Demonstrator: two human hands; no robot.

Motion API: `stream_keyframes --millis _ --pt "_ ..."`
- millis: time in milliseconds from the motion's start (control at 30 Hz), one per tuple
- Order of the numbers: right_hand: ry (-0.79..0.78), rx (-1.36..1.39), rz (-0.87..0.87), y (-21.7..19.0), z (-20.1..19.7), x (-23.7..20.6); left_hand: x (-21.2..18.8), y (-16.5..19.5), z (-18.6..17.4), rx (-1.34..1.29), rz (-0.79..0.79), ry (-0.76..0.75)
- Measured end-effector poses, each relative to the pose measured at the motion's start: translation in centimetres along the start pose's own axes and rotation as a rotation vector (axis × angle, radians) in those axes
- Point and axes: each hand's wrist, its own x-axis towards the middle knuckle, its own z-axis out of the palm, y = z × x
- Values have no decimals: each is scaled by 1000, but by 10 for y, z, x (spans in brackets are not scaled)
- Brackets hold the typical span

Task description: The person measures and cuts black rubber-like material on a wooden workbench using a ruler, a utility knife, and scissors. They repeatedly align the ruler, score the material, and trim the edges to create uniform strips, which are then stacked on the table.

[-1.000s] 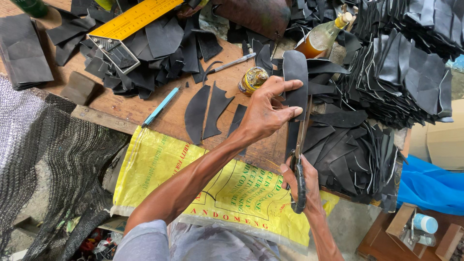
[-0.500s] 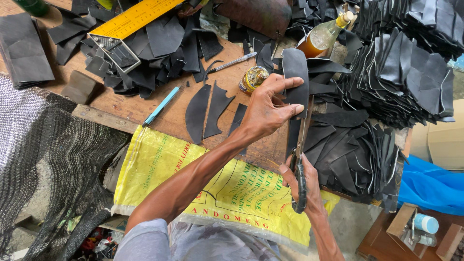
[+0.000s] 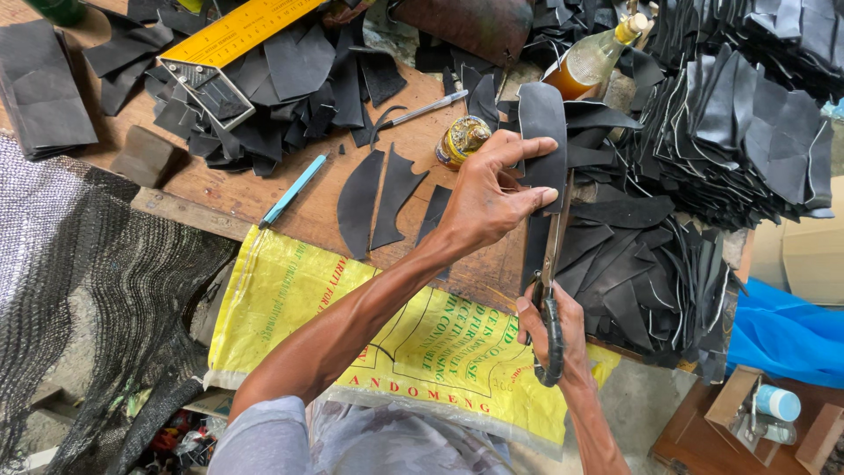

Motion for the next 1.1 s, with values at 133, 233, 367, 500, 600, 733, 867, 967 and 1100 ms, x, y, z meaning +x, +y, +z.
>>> stream_keyframes --millis 133,233,367,500,600,733,867,967,1100 --pt "-2 8 10 4 -1 1 1 -1 1 -16 -9 1" --pt "-8 53 5 7 -2 2 1 -1 1 -2 -2 2" --pt "-17 59 8 11 -3 3 1 -2 0 6 4 -1" --pt "-12 66 30 12 -3 2 2 -2 0 -5 9 -4" --pt "-3 69 38 12 -2 2 3 -1 0 10 10 0" --pt "13 84 81 11 -2 2 4 0 1 32 3 3" --pt "33 84 100 11 -1 2 5 1 0 18 9 -5" --pt "40 93 106 12 0 1 5 2 1 -17 -8 -5" --pt "51 109 99 12 2 1 5 2 1 64 25 2"
